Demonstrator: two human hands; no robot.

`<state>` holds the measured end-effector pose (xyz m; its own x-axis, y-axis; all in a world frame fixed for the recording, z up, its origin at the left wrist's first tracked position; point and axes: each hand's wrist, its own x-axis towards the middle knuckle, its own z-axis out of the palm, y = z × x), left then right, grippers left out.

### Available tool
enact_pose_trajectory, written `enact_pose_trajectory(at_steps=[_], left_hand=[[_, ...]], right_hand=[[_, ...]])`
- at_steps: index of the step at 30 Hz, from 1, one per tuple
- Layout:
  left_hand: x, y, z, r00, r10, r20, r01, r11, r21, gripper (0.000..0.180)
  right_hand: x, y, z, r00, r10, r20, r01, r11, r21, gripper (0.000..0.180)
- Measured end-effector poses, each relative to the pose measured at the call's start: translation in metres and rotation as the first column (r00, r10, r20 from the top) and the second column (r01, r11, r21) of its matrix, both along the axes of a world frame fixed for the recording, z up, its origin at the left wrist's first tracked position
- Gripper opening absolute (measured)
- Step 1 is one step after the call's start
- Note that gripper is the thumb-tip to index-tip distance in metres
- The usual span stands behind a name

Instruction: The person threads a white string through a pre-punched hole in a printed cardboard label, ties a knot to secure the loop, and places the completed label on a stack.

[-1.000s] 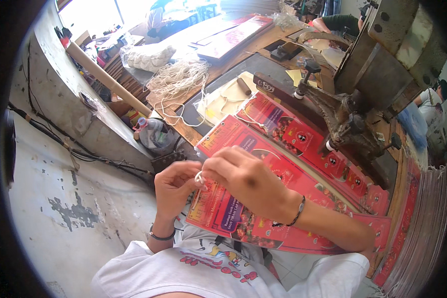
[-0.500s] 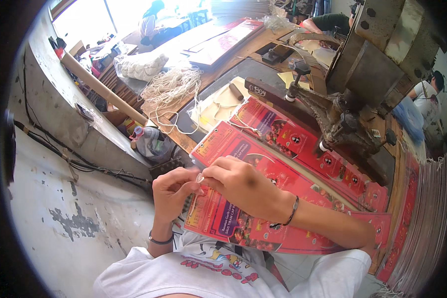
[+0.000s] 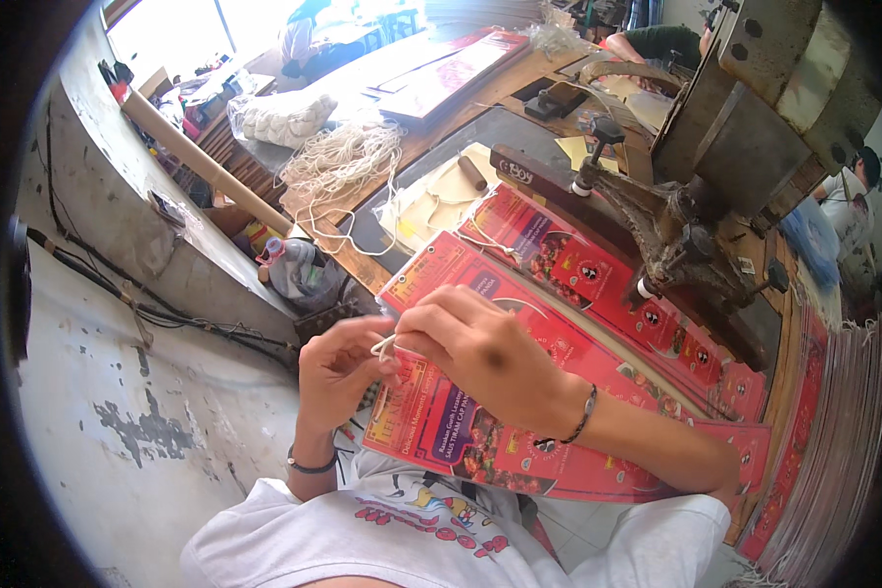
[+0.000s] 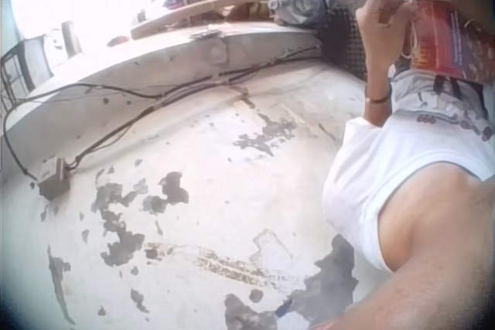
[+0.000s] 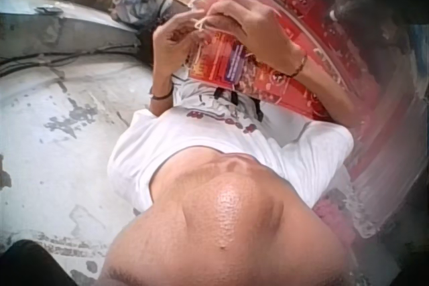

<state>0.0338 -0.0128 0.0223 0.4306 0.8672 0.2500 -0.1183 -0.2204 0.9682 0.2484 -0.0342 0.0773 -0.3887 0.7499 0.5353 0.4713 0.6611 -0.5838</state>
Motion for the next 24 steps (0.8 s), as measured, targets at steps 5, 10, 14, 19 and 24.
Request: enact_pose_trajectory(at_steps=[5, 10, 14, 19, 24], left_hand=[[-0.014, 0.01, 0.015, 0.965, -0.178, -0.194, 0.23, 0.928, 0.293, 0.017], [-0.008, 0.002, 0.019, 0.993, -0.117, -0.005, 0.117, 0.993, -0.01, 0.022], [-0.01, -0.001, 0.02, 0.988, -0.152, 0.023, 0.153, 0.971, -0.181, 0.021], [0.004, -0.004, 0.02, 0.984, -0.087, 0.156, 0.12, 0.969, -0.217, 0.019], [0.005, -0.006, 0.02, 0.997, -0.065, 0.052, 0.072, 0.986, -0.148, 0.021]], right_hand=[[0.0, -0.002, 0.005, 1.0, -0.015, 0.025, 0.012, 0.992, 0.125, 0.016], [0.002, -0.002, 0.004, 0.96, -0.078, 0.27, -0.02, 0.939, 0.344, 0.023], [0.001, -0.002, 0.007, 0.944, -0.112, 0.309, -0.036, 0.899, 0.436, 0.022], [0.005, 0.003, 0.002, 0.951, -0.104, 0.291, -0.034, 0.901, 0.433, 0.019], [0.003, 0.001, 0.003, 0.942, -0.122, 0.314, -0.036, 0.89, 0.454, 0.019]])
